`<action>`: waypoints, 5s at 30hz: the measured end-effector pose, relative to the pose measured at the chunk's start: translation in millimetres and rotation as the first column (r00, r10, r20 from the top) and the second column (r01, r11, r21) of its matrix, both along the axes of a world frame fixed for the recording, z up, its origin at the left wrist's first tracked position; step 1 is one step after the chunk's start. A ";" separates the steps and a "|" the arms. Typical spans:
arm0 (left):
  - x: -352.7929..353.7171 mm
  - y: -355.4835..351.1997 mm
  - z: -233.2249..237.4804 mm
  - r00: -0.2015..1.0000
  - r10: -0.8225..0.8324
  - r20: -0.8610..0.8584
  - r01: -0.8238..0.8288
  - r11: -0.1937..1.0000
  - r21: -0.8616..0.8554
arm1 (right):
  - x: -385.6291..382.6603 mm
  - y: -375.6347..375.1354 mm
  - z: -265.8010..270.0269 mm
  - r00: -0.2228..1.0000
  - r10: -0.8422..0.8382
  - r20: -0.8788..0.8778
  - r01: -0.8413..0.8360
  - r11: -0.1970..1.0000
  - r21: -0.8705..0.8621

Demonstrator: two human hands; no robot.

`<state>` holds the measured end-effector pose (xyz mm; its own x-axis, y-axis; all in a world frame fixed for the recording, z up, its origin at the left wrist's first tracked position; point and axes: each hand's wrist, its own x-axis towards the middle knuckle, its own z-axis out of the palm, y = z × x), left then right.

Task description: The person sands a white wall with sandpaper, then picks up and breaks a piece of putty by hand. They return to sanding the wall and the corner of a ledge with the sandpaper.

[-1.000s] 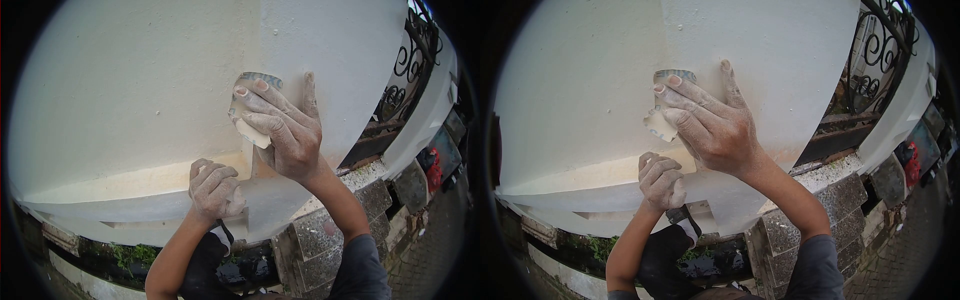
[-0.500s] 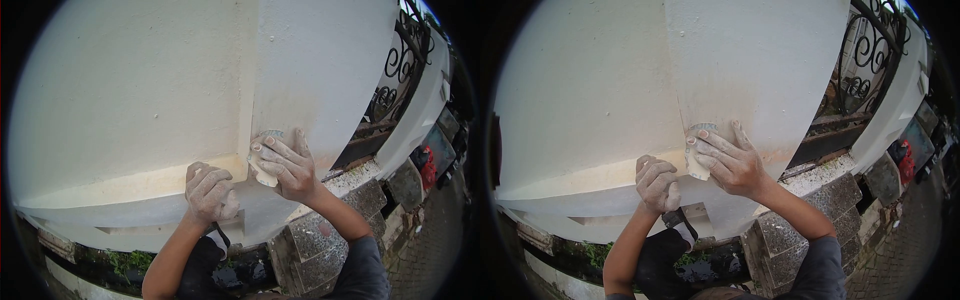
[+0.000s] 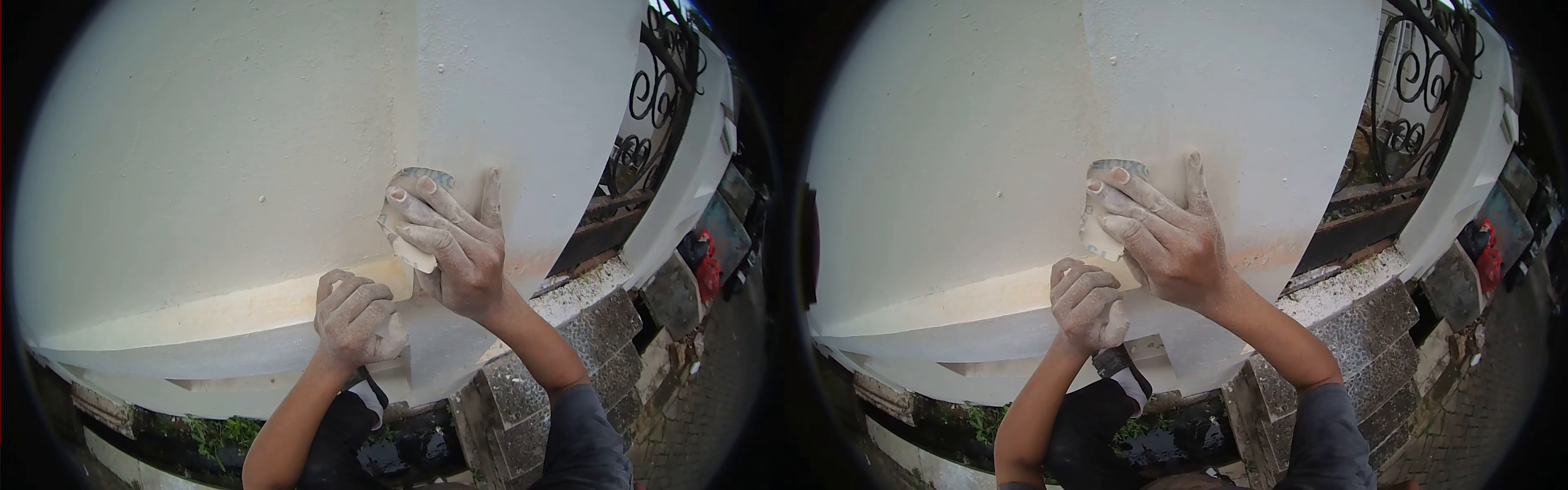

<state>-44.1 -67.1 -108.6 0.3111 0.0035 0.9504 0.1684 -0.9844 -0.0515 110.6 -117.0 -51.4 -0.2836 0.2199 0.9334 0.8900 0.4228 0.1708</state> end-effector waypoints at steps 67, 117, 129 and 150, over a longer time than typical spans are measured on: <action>9.5 -6.2 -5.7 0.898 0.422 -0.121 -0.420 0.906 0.041 | 2.4 -11.9 -41.6 0.998 0.003 -0.056 -0.004 1.000 -0.018; 4.3 -6.1 -7.9 0.946 0.311 -0.093 -0.311 0.950 0.023 | -11.4 -6.1 -39.3 0.965 -0.134 -0.225 0.159 0.983 0.096; 0.7 -4.5 -10.6 0.949 0.302 -0.085 -0.303 0.953 -0.001 | -26.8 -14.5 10.3 0.977 -0.206 -0.047 0.208 0.977 0.051; 17.8 -8.5 -8.1 0.865 0.501 -0.001 -0.501 0.865 -0.004 | -3.2 -14.6 20.3 0.999 0.017 -0.029 -0.018 0.998 -0.064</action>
<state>-26.3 -75.5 -116.6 0.2667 0.1626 0.9500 0.6392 -0.7675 -0.0481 107.4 -131.5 -31.0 -0.2619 0.2747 0.9252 0.8864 0.4477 0.1180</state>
